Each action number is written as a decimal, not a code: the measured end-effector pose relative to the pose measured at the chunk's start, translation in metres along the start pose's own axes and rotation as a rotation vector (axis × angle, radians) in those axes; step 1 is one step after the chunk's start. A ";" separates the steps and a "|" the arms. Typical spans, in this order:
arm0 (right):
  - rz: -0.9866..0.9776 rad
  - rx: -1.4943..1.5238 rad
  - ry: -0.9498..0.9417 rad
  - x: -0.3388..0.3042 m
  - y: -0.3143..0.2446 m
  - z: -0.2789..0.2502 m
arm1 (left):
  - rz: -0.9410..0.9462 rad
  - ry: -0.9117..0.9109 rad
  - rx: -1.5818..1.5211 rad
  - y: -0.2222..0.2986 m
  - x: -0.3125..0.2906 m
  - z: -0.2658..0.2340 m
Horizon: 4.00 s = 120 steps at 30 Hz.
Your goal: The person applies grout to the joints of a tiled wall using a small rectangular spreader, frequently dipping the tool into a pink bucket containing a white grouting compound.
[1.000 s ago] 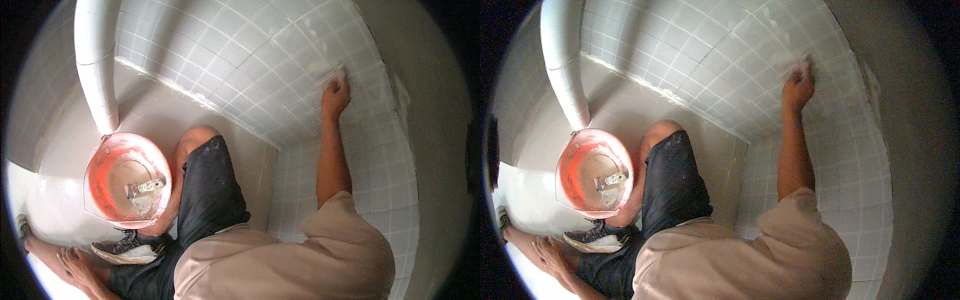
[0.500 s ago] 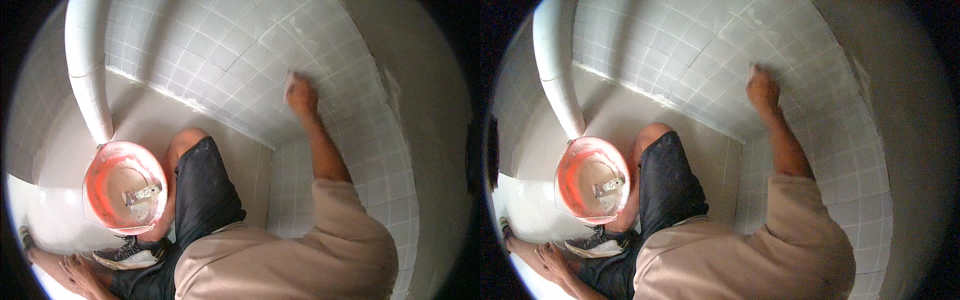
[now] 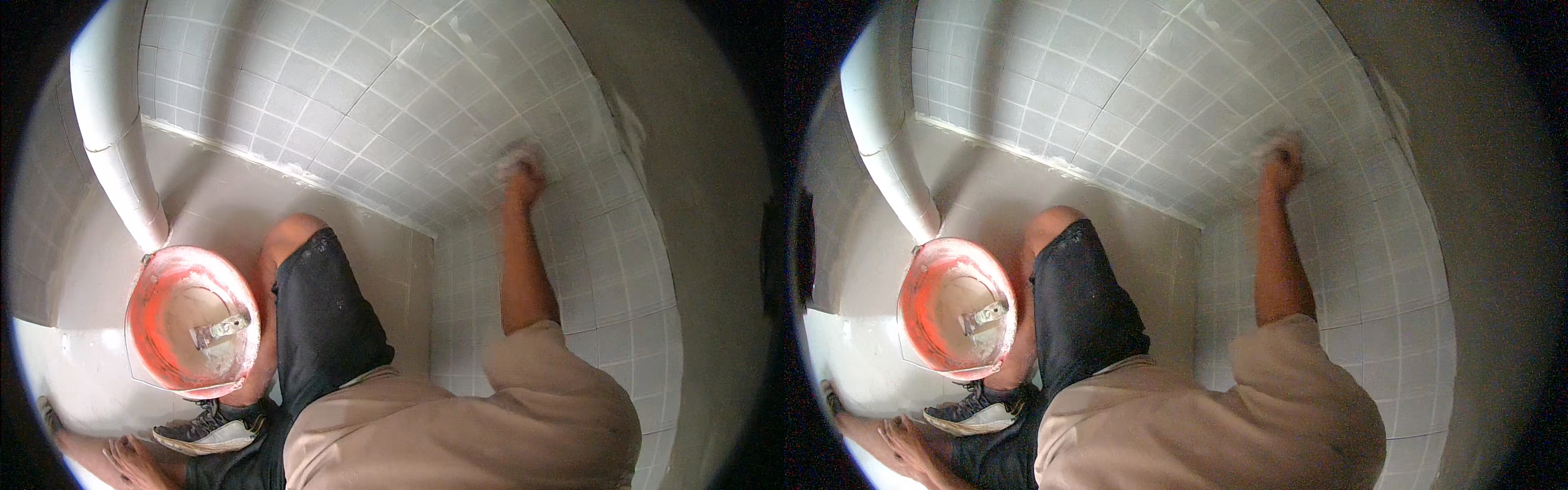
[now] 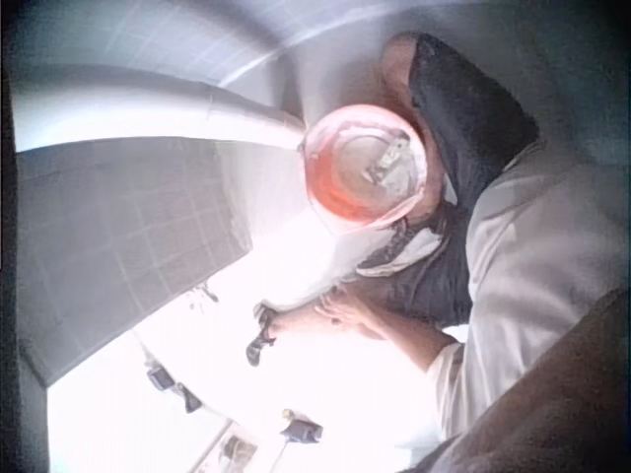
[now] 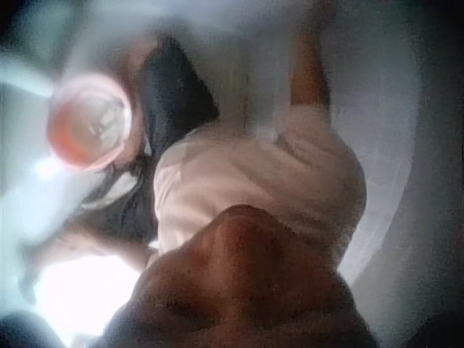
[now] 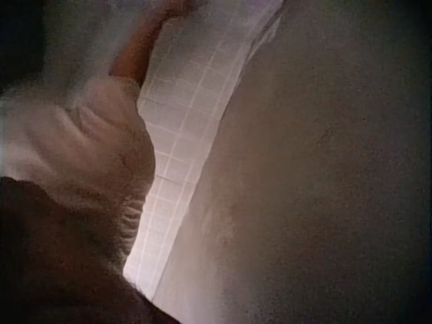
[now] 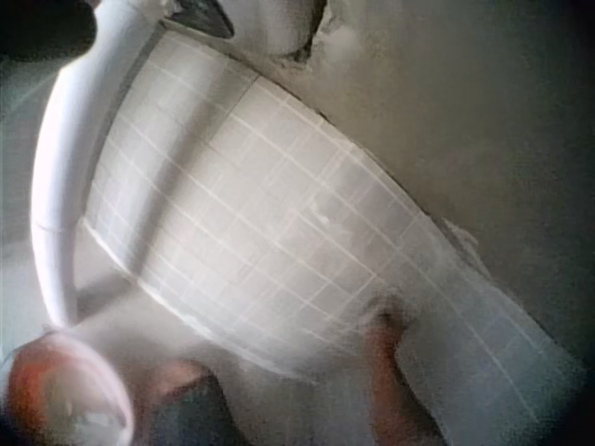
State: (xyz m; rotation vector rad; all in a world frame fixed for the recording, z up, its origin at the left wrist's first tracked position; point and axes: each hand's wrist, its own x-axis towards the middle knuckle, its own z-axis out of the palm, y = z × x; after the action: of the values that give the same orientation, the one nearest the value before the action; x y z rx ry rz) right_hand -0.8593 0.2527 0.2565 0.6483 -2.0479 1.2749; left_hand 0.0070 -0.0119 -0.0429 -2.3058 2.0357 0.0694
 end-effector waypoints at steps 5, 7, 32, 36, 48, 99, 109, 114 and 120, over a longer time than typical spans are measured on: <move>0.320 0.469 0.160 -0.010 -0.077 -0.027 | -0.012 0.036 0.030 -0.011 0.003 -0.008; 0.316 0.472 0.119 0.005 -0.079 -0.021 | -0.012 0.044 0.029 -0.002 -0.002 -0.011; -0.962 -0.406 0.061 0.049 -0.262 0.106 | 0.067 0.119 -0.004 -0.045 -0.009 0.028; -1.077 -0.282 -0.132 0.056 -0.261 0.132 | -0.127 -0.137 0.136 0.032 -0.025 -0.063; -0.285 0.025 -0.328 -0.123 -0.062 0.060 | 0.053 0.170 -0.043 -0.040 -0.002 0.020; 1.224 0.041 -0.272 -0.256 0.107 0.118 | -0.190 0.069 -0.501 -0.075 -0.080 -0.022; 1.274 0.281 -0.109 -0.300 0.132 0.115 | -0.063 0.056 -0.291 -0.108 -0.061 -0.006; 1.302 0.428 0.216 -0.284 0.175 0.062 | -0.119 0.106 -0.544 -0.125 -0.059 0.008; 1.183 0.322 0.178 -0.282 0.229 0.059 | -0.143 -0.008 -0.335 -0.104 -0.054 -0.002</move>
State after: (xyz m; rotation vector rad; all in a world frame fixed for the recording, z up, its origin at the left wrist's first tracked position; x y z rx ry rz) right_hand -0.8408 0.3144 -0.1065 -0.6943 -2.0840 2.1992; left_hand 0.1032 0.0542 -0.0352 -2.6295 1.9761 0.4441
